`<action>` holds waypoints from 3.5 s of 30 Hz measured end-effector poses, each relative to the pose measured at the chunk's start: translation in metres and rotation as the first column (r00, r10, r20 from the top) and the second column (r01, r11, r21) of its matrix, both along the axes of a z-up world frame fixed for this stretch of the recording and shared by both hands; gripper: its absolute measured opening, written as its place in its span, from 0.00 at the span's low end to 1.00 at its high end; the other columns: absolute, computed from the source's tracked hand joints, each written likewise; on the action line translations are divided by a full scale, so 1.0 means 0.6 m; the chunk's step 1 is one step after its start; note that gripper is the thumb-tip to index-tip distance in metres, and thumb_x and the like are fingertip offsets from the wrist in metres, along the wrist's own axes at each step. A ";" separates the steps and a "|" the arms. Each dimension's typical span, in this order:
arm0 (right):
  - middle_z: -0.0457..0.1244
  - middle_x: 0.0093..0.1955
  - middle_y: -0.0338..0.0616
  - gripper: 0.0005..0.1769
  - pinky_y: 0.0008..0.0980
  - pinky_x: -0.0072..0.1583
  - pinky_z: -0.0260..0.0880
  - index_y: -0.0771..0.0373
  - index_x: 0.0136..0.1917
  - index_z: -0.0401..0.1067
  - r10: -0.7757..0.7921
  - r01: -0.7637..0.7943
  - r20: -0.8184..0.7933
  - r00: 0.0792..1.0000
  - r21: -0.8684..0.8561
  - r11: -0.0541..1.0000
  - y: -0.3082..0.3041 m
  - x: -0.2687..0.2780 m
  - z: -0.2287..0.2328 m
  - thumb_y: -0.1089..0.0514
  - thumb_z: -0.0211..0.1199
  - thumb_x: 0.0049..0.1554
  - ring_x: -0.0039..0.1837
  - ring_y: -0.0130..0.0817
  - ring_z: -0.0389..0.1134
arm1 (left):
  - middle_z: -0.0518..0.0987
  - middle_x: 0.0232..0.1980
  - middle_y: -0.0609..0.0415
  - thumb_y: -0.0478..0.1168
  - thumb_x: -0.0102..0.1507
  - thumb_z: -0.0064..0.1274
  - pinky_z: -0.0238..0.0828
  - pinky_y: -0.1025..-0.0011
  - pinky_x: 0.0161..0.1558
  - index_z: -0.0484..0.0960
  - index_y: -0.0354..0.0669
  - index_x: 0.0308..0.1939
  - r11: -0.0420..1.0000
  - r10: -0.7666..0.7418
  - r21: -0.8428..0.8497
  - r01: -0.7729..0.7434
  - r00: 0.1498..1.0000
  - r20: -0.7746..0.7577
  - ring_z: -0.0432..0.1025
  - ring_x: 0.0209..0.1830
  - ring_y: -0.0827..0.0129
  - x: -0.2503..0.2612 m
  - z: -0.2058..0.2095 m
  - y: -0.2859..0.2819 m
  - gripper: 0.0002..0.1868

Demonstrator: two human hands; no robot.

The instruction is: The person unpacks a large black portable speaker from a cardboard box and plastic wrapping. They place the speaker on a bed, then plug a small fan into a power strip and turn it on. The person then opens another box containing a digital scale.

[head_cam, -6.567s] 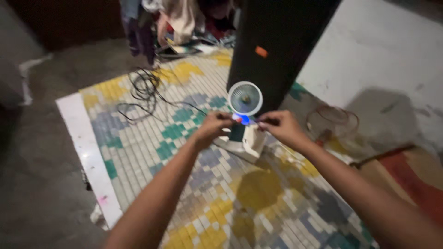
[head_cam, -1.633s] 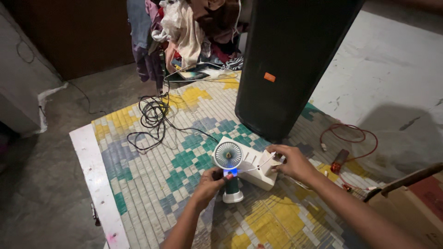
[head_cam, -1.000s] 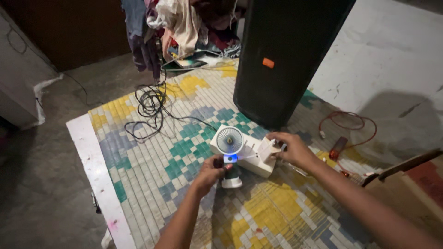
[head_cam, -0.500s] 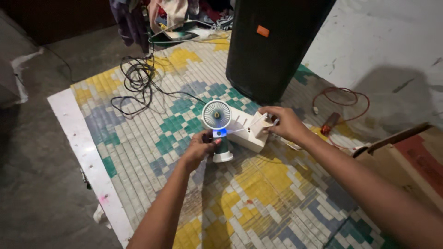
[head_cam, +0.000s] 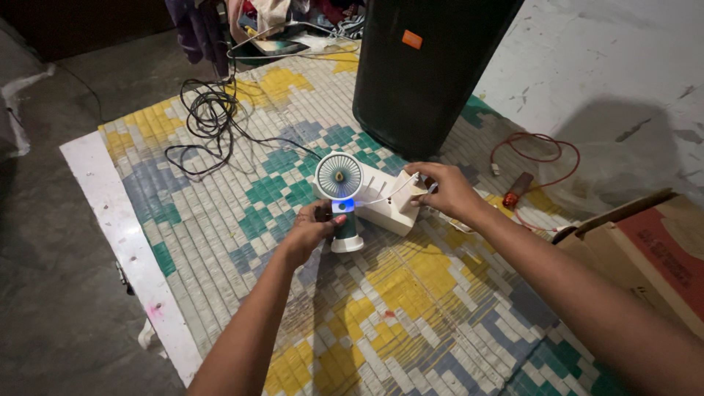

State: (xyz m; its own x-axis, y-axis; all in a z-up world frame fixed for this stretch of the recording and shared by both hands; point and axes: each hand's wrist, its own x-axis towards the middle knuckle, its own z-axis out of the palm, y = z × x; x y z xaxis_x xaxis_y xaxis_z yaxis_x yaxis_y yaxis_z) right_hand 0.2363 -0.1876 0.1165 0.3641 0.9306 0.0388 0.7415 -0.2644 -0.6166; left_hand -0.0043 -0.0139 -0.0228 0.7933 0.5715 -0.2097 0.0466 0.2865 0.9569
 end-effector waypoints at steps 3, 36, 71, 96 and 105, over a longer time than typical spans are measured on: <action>0.69 0.64 0.42 0.36 0.36 0.55 0.73 0.57 0.65 0.74 -0.001 0.001 0.015 1.000 0.005 1.000 0.009 0.008 0.001 0.63 0.77 0.43 0.53 0.35 0.72 | 0.84 0.45 0.56 0.32 0.61 0.62 0.69 0.72 0.37 0.83 0.39 0.55 0.999 -0.001 0.039 0.003 0.999 -0.032 0.73 0.38 0.73 0.002 0.010 0.007 0.17; 0.69 0.64 0.42 0.38 0.34 0.53 0.73 0.55 0.67 0.72 0.024 -0.024 -0.019 1.000 0.005 1.000 0.001 0.014 -0.011 0.61 0.77 0.43 0.49 0.33 0.70 | 0.83 0.41 0.60 0.33 0.62 0.63 0.70 0.78 0.33 0.83 0.38 0.54 0.994 0.020 0.104 -0.019 1.000 -0.004 0.72 0.34 0.81 0.010 -0.017 0.014 0.16; 0.65 0.71 0.39 0.39 0.35 0.55 0.75 0.53 0.69 0.71 -0.003 0.003 0.007 1.000 -0.089 0.996 0.005 -0.001 0.017 0.59 0.77 0.43 0.51 0.34 0.71 | 0.84 0.49 0.55 0.32 0.60 0.58 0.72 0.73 0.39 0.80 0.42 0.59 1.000 0.017 0.028 -0.013 0.989 -0.144 0.75 0.42 0.73 0.004 0.019 0.002 0.21; 0.66 0.71 0.36 0.39 0.35 0.55 0.75 0.52 0.68 0.71 -0.018 0.017 -0.003 1.000 -0.094 0.995 0.005 -0.008 0.022 0.62 0.75 0.44 0.51 0.36 0.71 | 0.83 0.56 0.51 0.27 0.60 0.53 0.74 0.68 0.51 0.77 0.42 0.63 0.999 0.003 0.048 0.006 0.979 -0.202 0.76 0.52 0.66 -0.004 0.053 -0.007 0.26; 0.65 0.71 0.35 0.39 0.35 0.56 0.75 0.51 0.69 0.71 -0.063 0.061 -0.008 0.998 -0.127 0.990 0.006 -0.006 0.017 0.60 0.76 0.43 0.54 0.35 0.71 | 0.83 0.55 0.52 0.27 0.59 0.56 0.75 0.70 0.51 0.80 0.39 0.59 1.000 -0.002 0.001 0.003 0.998 -0.056 0.76 0.52 0.69 0.002 0.025 -0.002 0.23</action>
